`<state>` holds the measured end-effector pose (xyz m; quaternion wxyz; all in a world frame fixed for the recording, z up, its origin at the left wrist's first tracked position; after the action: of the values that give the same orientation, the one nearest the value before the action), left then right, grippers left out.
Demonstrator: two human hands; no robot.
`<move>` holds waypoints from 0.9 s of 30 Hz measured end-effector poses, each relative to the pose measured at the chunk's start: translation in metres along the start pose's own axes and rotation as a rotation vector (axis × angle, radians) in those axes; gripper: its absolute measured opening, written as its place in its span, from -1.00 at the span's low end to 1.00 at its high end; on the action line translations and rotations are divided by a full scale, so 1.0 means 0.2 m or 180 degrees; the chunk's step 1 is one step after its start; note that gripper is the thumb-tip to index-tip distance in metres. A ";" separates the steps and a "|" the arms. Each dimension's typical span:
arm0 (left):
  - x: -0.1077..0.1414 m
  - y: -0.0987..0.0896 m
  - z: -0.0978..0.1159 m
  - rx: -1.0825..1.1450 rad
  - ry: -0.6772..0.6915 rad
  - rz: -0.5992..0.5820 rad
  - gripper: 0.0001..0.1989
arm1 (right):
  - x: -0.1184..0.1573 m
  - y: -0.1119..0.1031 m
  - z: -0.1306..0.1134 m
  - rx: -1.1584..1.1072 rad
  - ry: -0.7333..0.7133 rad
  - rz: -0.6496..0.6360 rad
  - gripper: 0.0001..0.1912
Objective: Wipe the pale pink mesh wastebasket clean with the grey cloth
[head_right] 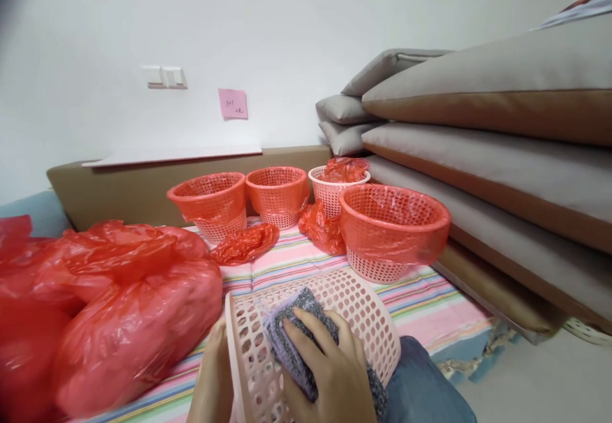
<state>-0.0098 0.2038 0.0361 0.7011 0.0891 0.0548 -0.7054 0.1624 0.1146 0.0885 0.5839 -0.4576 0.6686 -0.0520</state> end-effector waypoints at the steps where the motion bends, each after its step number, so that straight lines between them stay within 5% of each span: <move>1: 0.02 0.02 0.05 0.0302 -0.0387 -0.0439 -0.49 | 0.00 0.00 -0.01 -0.0021 0.0042 -0.0007 -0.59; 3: 0.07 0.05 0.14 0.0780 -0.0881 -0.1007 -0.42 | 0.02 -0.01 -0.02 -0.0091 0.0178 -0.0030 -0.58; 6: 0.12 0.05 0.21 0.0925 -0.1049 -0.1124 -0.42 | 0.05 -0.04 -0.05 -0.0213 0.0363 -0.0053 -0.56; 15: 0.14 -0.04 0.20 0.0213 -0.0184 -0.1580 -0.33 | 0.04 -0.06 -0.20 -0.0529 0.0503 0.0324 -0.59; 27: 0.26 -0.03 0.13 -0.0411 -0.0326 -0.2518 -0.35 | 0.03 0.05 -0.15 -0.0694 0.0772 0.0452 -0.63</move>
<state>-0.0179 0.1471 0.0508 0.3815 -0.0184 0.0940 -0.9194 0.1330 0.1015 0.0880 0.4481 -0.4602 0.7664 0.0074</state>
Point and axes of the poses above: each hand's wrist, its own x-axis away from the middle knuckle, its own y-axis out of the palm, z = x × y, the point moved 2 cm from there along -x, towards the middle knuckle, and after that the axes turned 14 degrees about -x, right-handed, at the moved point
